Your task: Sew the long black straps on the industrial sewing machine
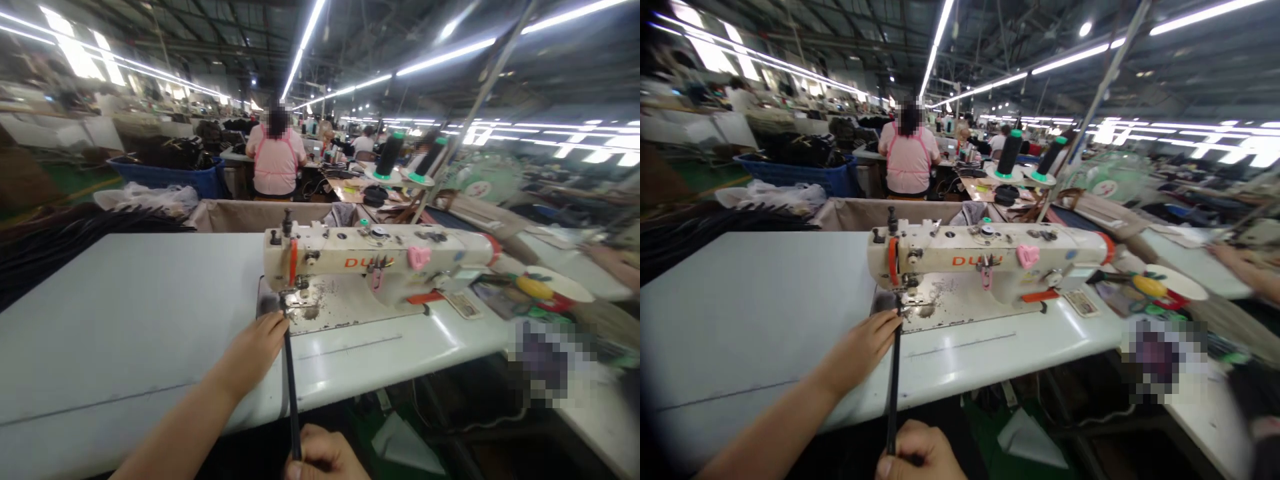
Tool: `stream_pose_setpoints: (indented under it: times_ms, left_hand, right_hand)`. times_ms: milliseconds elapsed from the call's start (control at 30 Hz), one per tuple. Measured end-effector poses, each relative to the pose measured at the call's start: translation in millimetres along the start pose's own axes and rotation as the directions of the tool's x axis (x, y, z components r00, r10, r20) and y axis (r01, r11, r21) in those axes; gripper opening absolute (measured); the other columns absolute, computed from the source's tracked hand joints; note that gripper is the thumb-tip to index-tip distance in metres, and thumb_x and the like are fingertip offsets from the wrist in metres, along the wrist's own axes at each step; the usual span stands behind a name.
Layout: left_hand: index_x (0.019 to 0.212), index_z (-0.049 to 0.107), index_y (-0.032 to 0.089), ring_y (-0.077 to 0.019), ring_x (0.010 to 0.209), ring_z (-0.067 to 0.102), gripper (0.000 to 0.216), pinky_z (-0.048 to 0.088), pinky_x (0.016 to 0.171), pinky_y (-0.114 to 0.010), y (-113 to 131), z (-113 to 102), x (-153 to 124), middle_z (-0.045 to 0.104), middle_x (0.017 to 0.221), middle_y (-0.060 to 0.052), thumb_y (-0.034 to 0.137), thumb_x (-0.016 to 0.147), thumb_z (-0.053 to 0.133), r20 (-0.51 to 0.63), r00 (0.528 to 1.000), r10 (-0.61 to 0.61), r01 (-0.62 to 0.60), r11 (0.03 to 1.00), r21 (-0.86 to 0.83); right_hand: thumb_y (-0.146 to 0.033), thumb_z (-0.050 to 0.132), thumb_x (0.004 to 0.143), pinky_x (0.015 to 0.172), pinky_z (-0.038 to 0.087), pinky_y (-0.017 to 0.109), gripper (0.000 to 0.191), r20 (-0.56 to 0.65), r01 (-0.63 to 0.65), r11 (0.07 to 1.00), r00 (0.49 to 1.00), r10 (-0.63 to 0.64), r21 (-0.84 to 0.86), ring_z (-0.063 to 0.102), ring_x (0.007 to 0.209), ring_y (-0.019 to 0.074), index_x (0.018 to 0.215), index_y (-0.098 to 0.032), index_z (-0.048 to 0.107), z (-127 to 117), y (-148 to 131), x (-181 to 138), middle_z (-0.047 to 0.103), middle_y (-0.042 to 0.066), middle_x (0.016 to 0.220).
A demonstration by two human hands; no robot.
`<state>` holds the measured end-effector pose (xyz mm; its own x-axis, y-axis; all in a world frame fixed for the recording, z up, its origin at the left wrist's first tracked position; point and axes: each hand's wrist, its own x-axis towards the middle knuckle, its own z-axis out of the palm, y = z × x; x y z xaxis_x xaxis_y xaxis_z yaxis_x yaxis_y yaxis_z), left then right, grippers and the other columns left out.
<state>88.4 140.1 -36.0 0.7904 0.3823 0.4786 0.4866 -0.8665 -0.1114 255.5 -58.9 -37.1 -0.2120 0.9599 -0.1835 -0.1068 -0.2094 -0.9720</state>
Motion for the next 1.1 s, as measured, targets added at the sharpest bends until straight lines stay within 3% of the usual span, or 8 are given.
stream_pose_setpoints:
  times_ms: [167, 267, 400, 533, 667, 833, 967, 1100]
  left_hand:
    - [0.105, 0.079, 0.012, -0.0330, 0.120, 0.066, 0.040, 0.057, 0.103, -0.047, -13, 18, -17, 0.073, 0.124, -0.015, -0.001, 0.091, 0.043, -0.091, 0.969, 0.228, -0.210, 0.963, 0.169]
    - [0.105, 0.081, 0.015, -0.0343, 0.122, 0.065, 0.044, 0.056, 0.104, -0.050, -21, 28, -23, 0.072, 0.128, -0.015, -0.001, 0.087, 0.044, -0.064, 0.960, 0.272, -0.254, 0.946, 0.202]
    - [0.103, 0.081, 0.015, -0.0339, 0.124, 0.065, 0.044, 0.057, 0.105, -0.050, -23, 28, -24, 0.072, 0.128, -0.015, 0.000, 0.088, 0.043, -0.043, 0.957, 0.288, -0.268, 0.929, 0.256]
    - [0.103, 0.081, 0.013, -0.0345, 0.123, 0.065, 0.044, 0.057, 0.105, -0.051, -22, 26, -23, 0.071, 0.129, -0.017, 0.001, 0.089, 0.041, -0.037, 0.959, 0.280, -0.262, 0.930, 0.256]
    - [0.102, 0.081, 0.014, -0.0344, 0.121, 0.066, 0.044, 0.059, 0.102, -0.051, -23, 26, -22, 0.072, 0.126, -0.017, 0.001, 0.091, 0.040, -0.048, 0.962, 0.268, -0.251, 0.943, 0.217]
    - [0.102, 0.079, 0.017, -0.0333, 0.118, 0.068, 0.040, 0.060, 0.101, -0.049, -20, 24, -17, 0.074, 0.123, -0.015, 0.002, 0.092, 0.043, -0.075, 0.965, 0.253, -0.238, 0.957, 0.169]
    - [0.114, 0.074, 0.012, -0.0294, 0.117, 0.069, 0.033, 0.060, 0.101, -0.043, -10, 13, -9, 0.074, 0.122, -0.017, 0.009, 0.099, 0.045, -0.086, 0.989, 0.121, -0.116, 0.991, 0.070]
    - [0.118, 0.069, 0.011, -0.0254, 0.109, 0.072, 0.028, 0.061, 0.098, -0.039, -2, 0, 1, 0.074, 0.119, -0.016, 0.011, 0.101, 0.046, -0.051, 0.999, -0.004, 0.004, 1.000, 0.008]
  right_hand:
    - [-0.065, 0.085, 0.077, 0.065, 0.041, 0.023, 0.048, -0.011, -0.005, 0.998, 1.000, 0.006, 0.058, 0.054, 0.071, 0.0117, 0.088, -0.019, 0.087, 5, -5, 5, 0.063, -0.001, 0.076]
    - [-0.068, 0.082, 0.078, 0.064, 0.041, 0.022, 0.053, -0.026, 0.064, 0.994, 0.998, -0.062, 0.089, 0.052, 0.067, 0.0103, 0.090, -0.016, 0.084, 9, -5, 13, 0.061, -0.003, 0.070]
    - [-0.072, 0.085, 0.070, 0.053, 0.035, 0.020, 0.059, -0.155, 0.102, 0.994, 0.983, -0.095, 0.038, 0.046, 0.057, 0.0076, 0.076, -0.014, 0.077, 16, -2, 25, 0.054, -0.006, 0.060]
    - [-0.079, 0.087, 0.061, 0.056, 0.040, 0.020, 0.069, -0.222, 0.003, 0.989, 0.975, 0.030, 0.149, 0.054, 0.060, 0.0092, 0.076, -0.013, 0.074, 22, -1, 29, 0.063, -0.002, 0.066]
    - [-0.085, 0.079, 0.064, 0.062, 0.043, 0.020, 0.074, -0.231, 0.032, 0.975, 0.973, 0.021, 0.222, 0.057, 0.063, 0.0090, 0.082, -0.013, 0.079, 21, -4, 26, 0.065, -0.001, 0.069]
    - [-0.077, 0.083, 0.070, 0.059, 0.039, 0.019, 0.066, -0.233, 0.041, 0.973, 0.972, 0.013, 0.228, 0.055, 0.061, 0.0082, 0.091, -0.015, 0.083, 19, -7, 22, 0.065, -0.001, 0.067]
    - [-0.077, 0.082, 0.071, 0.055, 0.037, 0.020, 0.071, -0.191, -0.014, 0.983, 0.980, 0.049, 0.182, 0.058, 0.057, 0.0095, 0.101, -0.013, 0.080, 19, -10, 17, 0.065, -0.001, 0.063]
    - [-0.079, 0.075, 0.079, 0.055, 0.038, 0.022, 0.066, -0.112, -0.077, 0.993, 0.990, 0.086, 0.084, 0.060, 0.058, 0.0118, 0.090, -0.014, 0.078, 12, -10, 9, 0.064, 0.000, 0.063]
